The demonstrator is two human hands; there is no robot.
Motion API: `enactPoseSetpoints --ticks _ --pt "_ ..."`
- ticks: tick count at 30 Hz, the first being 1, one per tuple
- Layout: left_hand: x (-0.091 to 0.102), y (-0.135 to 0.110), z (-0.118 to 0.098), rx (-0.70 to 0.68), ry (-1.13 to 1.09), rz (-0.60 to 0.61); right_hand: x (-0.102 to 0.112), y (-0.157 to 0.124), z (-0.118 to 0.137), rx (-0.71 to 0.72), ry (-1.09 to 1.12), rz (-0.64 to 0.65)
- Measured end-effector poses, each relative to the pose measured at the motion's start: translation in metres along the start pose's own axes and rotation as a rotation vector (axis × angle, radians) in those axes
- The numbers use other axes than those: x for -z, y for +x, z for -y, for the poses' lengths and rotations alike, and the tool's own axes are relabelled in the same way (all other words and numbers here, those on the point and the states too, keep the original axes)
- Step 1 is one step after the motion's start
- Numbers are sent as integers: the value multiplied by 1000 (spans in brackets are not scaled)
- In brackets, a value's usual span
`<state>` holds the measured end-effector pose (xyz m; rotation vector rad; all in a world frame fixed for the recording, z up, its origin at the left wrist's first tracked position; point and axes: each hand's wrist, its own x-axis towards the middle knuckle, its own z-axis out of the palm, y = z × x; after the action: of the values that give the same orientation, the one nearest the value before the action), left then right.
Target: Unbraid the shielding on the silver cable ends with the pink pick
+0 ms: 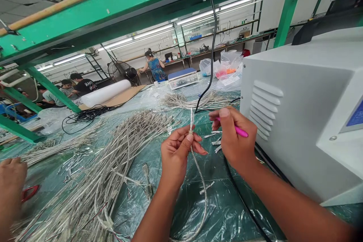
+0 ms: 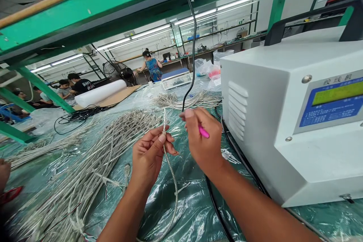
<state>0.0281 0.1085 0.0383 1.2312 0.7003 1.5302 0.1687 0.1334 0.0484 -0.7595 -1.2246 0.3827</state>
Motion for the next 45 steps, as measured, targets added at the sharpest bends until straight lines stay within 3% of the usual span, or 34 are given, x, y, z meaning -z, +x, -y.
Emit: enactPoseSetpoints --ticks 4,11,45 --pt "0 0 1 -14 -14 -19 -1 -11 8 131 122 139" --pt "1 2 3 -7 -28 -21 -1 -12 9 171 125 247" --pt "-1 0 3 -28 47 -28 -2 -11 13 162 52 198"
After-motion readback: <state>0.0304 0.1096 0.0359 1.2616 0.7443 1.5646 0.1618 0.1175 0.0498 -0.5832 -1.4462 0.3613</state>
